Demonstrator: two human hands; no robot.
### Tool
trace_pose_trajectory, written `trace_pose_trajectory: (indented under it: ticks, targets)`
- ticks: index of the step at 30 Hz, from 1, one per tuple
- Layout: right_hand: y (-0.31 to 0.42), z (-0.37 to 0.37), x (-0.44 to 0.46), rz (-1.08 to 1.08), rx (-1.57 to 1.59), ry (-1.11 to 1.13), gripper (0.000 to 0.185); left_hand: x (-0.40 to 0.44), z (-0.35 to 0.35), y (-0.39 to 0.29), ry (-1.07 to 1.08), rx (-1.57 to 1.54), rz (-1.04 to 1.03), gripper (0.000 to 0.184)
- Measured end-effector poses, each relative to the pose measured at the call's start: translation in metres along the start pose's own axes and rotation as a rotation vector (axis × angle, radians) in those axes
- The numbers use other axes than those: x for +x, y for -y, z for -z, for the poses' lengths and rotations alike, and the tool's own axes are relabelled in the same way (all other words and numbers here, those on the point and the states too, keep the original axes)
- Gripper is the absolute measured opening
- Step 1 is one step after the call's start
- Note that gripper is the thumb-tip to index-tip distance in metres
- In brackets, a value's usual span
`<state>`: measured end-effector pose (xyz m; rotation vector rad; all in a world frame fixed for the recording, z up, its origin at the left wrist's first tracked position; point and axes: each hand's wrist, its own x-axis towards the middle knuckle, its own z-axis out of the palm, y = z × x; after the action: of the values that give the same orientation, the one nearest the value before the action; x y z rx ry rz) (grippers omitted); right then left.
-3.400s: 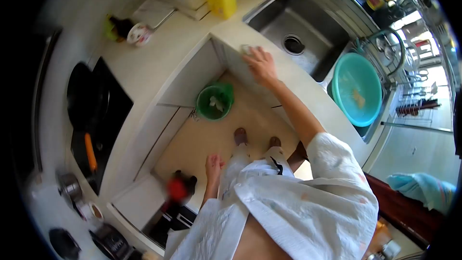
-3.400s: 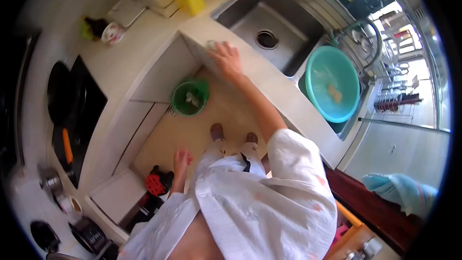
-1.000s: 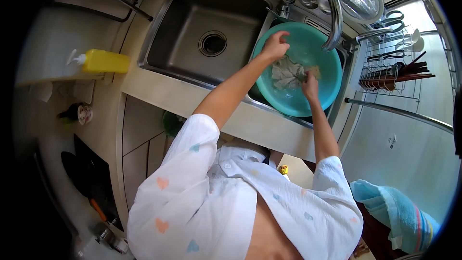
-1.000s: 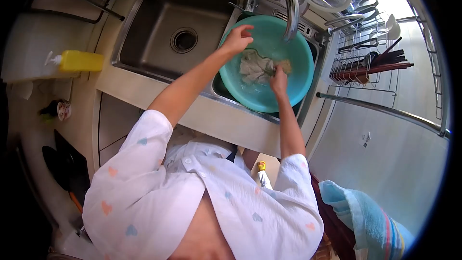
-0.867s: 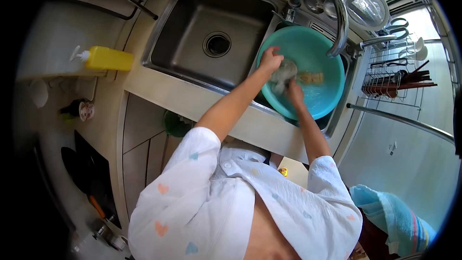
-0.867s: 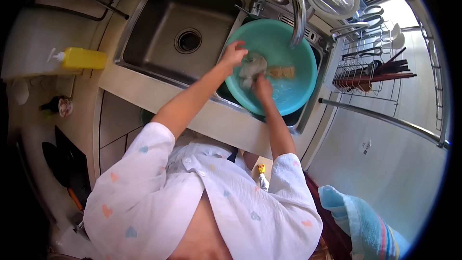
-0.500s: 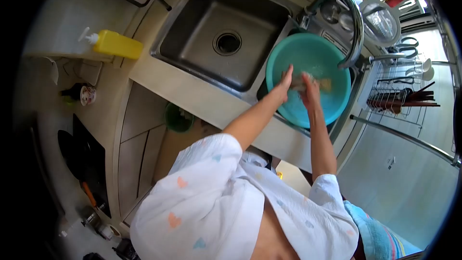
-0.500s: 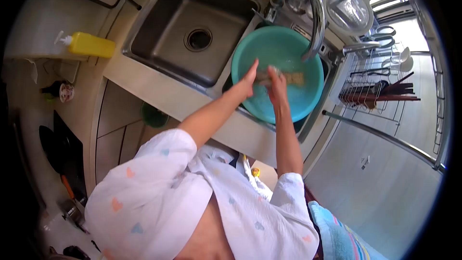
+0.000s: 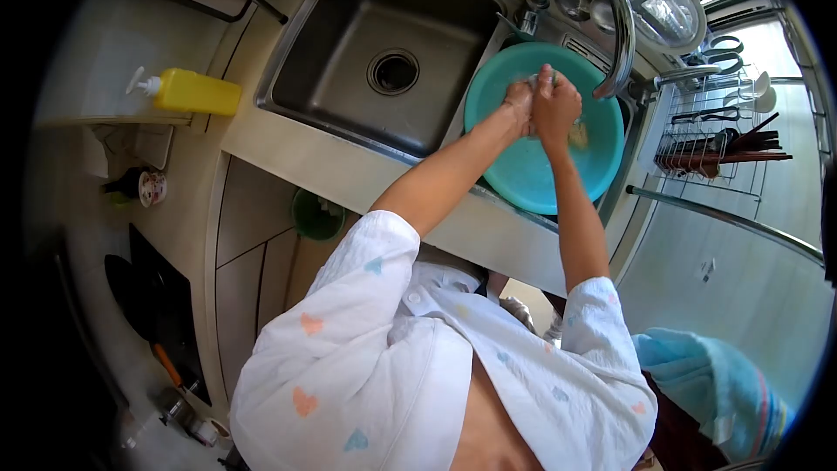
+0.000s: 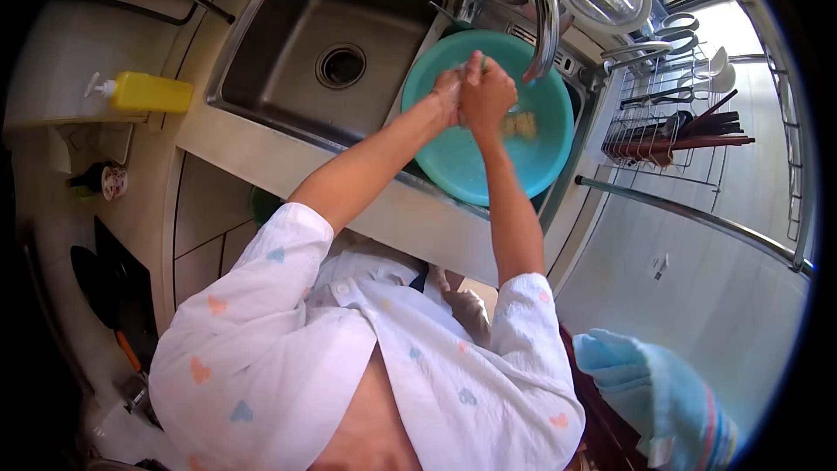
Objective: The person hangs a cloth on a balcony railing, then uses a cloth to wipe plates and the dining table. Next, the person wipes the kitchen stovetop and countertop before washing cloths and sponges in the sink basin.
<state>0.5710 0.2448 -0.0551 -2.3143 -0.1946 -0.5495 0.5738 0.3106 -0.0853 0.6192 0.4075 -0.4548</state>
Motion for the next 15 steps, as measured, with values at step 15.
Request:
trace_pose_trajectory:
  ticks: [15]
  targets:
    - [-0.186, -0.034, -0.123, -0.376, -0.14, 0.505, 0.037, -0.019, 0.05, -0.003, -0.429, 1.063, -0.332, 0.087]
